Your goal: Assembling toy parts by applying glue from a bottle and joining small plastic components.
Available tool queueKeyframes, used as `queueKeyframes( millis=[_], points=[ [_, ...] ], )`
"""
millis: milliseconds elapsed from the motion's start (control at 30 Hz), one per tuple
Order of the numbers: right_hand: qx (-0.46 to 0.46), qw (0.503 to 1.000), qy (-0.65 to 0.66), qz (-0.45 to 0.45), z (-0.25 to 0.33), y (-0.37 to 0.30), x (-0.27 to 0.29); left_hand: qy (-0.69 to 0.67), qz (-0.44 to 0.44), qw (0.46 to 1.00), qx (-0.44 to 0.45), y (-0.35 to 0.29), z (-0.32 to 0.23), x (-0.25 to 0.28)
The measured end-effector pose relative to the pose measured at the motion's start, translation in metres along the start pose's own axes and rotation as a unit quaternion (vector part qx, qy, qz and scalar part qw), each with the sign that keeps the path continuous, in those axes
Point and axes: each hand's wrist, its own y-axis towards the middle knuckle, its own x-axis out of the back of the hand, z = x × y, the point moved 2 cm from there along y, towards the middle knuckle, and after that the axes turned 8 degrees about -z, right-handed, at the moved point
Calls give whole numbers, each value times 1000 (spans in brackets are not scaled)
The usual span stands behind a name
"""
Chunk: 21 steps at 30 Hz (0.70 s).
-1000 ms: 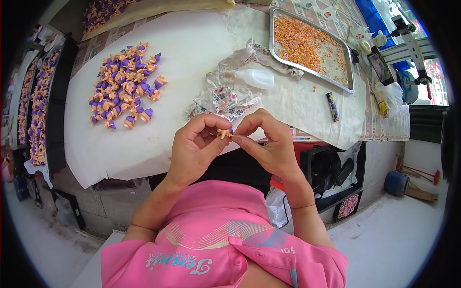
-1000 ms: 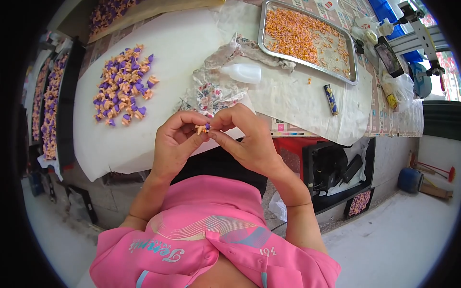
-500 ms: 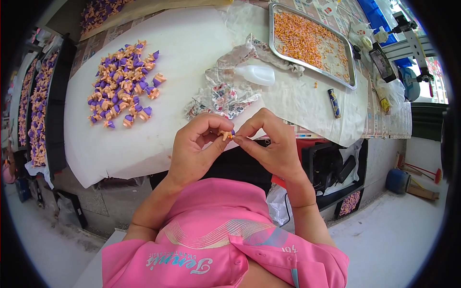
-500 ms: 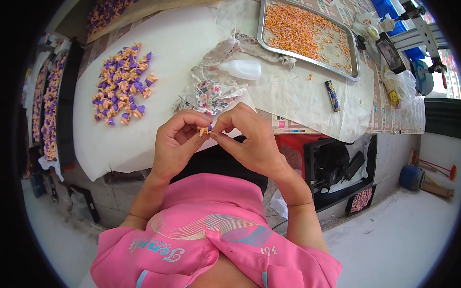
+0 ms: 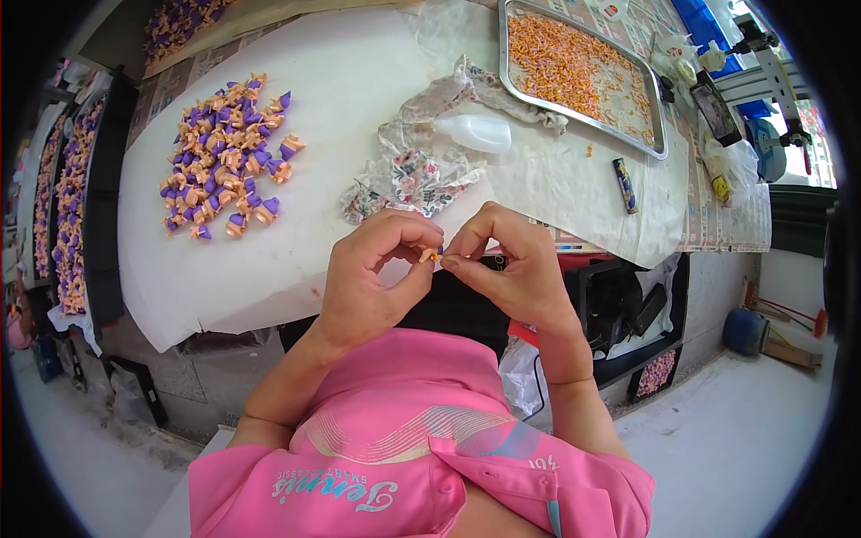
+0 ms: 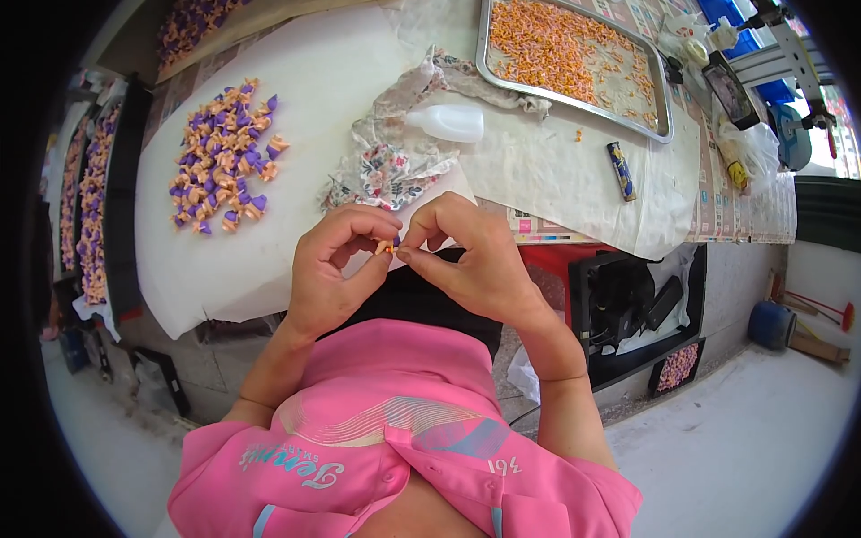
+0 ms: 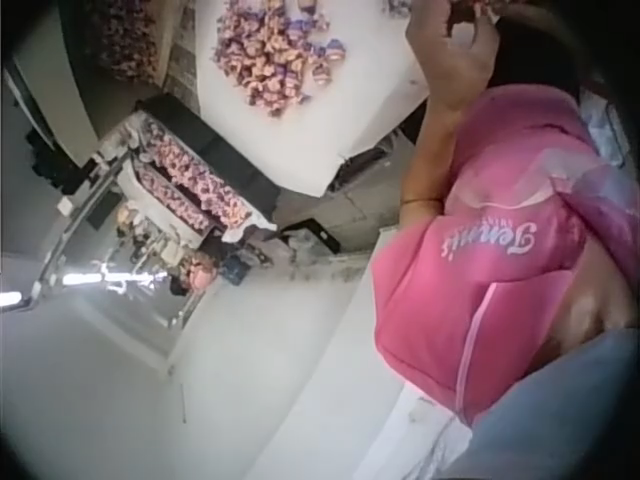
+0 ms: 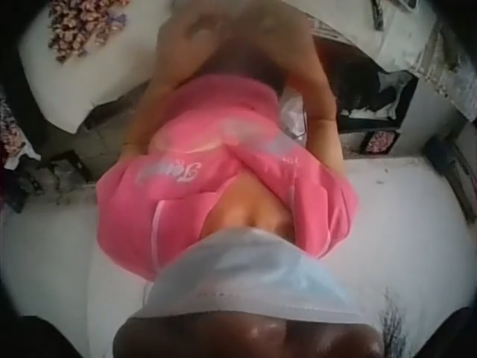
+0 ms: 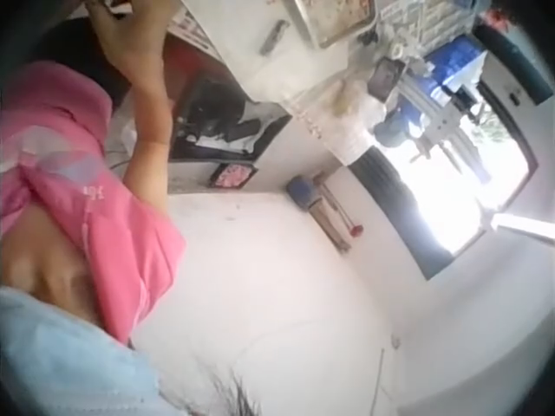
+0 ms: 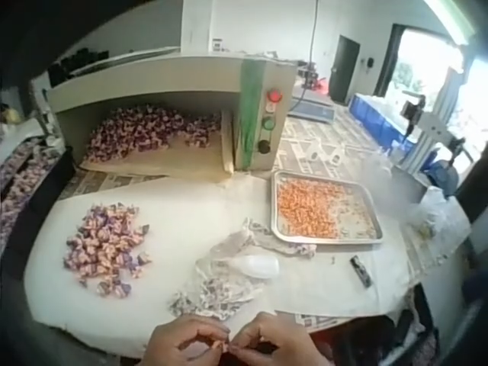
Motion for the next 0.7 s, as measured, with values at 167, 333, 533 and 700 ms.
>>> queueKeyframes(
  millis=[167,333,533,700],
  points=[
    [-32,999,8,-12,-1,-2,0,28,-9,999,-32,2,-3,-2],
    [-23,999,1,-25,0,-6,-1,76,11,994,-73,3,-4,-4],
    [4,998,-25,-52,3,-11,0,61,17,996,-65,1,-3,-7],
    [10,998,-40,-48,4,-12,0,5,-8,999,-48,1,2,-9]
  ],
)
